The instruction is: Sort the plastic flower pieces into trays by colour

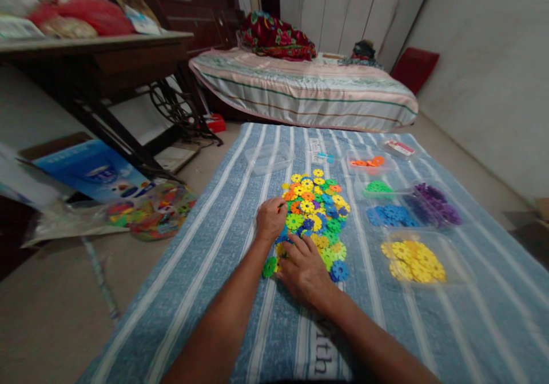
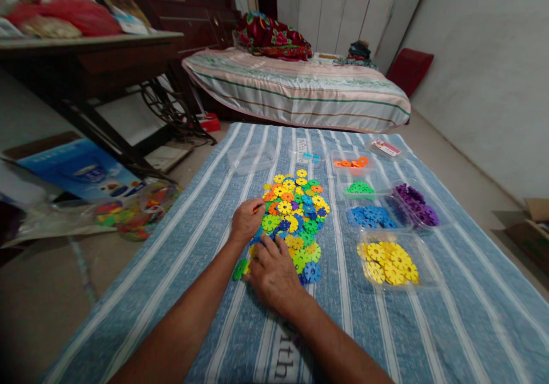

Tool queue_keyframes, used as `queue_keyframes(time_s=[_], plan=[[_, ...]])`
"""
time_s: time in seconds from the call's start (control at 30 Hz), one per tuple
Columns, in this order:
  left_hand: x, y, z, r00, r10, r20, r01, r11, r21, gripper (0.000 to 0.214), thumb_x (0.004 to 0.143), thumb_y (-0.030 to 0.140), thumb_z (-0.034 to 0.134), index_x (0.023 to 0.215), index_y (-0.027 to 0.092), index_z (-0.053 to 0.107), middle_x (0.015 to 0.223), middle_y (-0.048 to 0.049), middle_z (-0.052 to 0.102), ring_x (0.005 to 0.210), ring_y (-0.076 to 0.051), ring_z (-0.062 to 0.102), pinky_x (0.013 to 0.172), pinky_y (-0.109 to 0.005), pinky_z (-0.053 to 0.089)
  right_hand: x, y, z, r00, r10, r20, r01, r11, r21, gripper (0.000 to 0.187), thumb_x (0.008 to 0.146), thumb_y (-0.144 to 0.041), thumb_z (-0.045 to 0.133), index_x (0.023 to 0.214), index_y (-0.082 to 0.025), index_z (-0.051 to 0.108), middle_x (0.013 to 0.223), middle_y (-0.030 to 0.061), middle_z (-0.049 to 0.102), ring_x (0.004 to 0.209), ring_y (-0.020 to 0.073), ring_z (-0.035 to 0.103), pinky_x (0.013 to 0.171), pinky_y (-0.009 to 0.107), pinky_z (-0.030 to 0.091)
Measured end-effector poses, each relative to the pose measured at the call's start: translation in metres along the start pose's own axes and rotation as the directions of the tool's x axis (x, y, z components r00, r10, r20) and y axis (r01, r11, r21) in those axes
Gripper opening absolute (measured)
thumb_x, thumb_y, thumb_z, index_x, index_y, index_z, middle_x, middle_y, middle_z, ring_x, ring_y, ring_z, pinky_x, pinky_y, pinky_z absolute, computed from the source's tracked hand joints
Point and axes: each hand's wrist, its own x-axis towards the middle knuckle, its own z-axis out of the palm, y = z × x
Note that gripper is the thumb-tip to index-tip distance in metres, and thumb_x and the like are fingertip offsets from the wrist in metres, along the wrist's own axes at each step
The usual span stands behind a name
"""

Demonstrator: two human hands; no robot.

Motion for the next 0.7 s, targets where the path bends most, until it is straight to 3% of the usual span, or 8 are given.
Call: queue_keyframes(time_s=[0.13, 0.27, 0.43, 0.53, 0.63, 0.7], plan=[[0.000, -0.001, 0.000, 1.000, 0.007, -0.003, -0.007, 1.000, -0.009, 0.017, 0.081, 0.018, 0.049, 0.076, 0.020, 0.065, 0.083, -0.0033, 0.070, 0.083, -0.017, 0.063, 0.081, -0.027, 0.046, -0.002, 0.000, -0.016, 0.978, -0.063, -0.199, 0.082, 0.993, 0.089, 0.014, 0.088, -0.025, 0.060, 0.077, -0.019, 0.066, 0.103, 0.0083, 0.069, 0.114, 0.0247, 0.056, 0.097, 0.044, 0.045], [-0.001, -0.001, 0.001, 1.000, 0.000, -0.003, 0.000, 1.000, -0.017, 0.018, 0.081, 0.018, 0.049, 0.078, 0.020, 0.066, 0.086, -0.0034, 0.070, 0.084, -0.017, 0.063, 0.081, -0.028, 0.046, -0.012, 0.010, -0.055, 0.973, 0.006, -0.232, 0.016, 0.995, 0.094, 0.009, 0.088, -0.016, 0.058, 0.082, -0.018, 0.064, 0.100, 0.0094, 0.069, 0.113, 0.0246, 0.057, 0.093, 0.044, 0.050], [-0.001, -0.002, 0.001, 1.000, -0.006, -0.001, 0.006, 0.999, -0.032, 0.018, 0.082, 0.020, 0.049, 0.079, 0.021, 0.066, 0.087, -0.0031, 0.071, 0.085, -0.017, 0.063, 0.082, -0.028, 0.047, -0.045, 0.057, -0.112, 0.948, 0.144, -0.282, -0.195, 0.968, -0.161, 0.009, 0.088, -0.018, 0.059, 0.082, -0.020, 0.064, 0.100, 0.0088, 0.069, 0.110, 0.0247, 0.060, 0.091, 0.043, 0.051], [-0.001, -0.003, 0.001, 1.000, -0.006, 0.002, 0.006, 1.000, -0.028, 0.018, 0.082, 0.020, 0.050, 0.080, 0.021, 0.067, 0.090, -0.0032, 0.071, 0.087, -0.018, 0.064, 0.083, -0.029, 0.047, -0.073, 0.092, -0.142, 0.901, 0.179, -0.396, -0.331, 0.872, -0.361, 0.013, 0.087, -0.025, 0.061, 0.076, -0.019, 0.064, 0.094, 0.0095, 0.070, 0.102, 0.0260, 0.063, 0.090, 0.046, 0.050], [-0.001, -0.003, 0.001, 1.000, -0.007, 0.003, 0.007, 0.999, -0.033, 0.018, 0.082, 0.019, 0.050, 0.080, 0.022, 0.067, 0.091, -0.0028, 0.071, 0.089, -0.017, 0.064, 0.084, -0.029, 0.047, -0.096, 0.111, -0.157, 0.869, 0.232, -0.438, -0.450, 0.738, -0.502, 0.020, 0.086, -0.031, 0.061, 0.073, -0.017, 0.065, 0.088, 0.0109, 0.069, 0.096, 0.0287, 0.065, 0.085, 0.047, 0.050], [-0.001, -0.003, 0.001, 1.000, -0.003, 0.006, 0.003, 0.999, -0.039, 0.017, 0.082, 0.020, 0.050, 0.079, 0.021, 0.067, 0.091, -0.0032, 0.071, 0.088, -0.017, 0.064, 0.083, -0.028, 0.048, -0.101, 0.111, -0.154, 0.868, 0.263, -0.421, -0.466, 0.723, -0.510, 0.019, 0.085, -0.031, 0.062, 0.073, -0.017, 0.066, 0.087, 0.0109, 0.069, 0.095, 0.0285, 0.065, 0.084, 0.047, 0.050]])
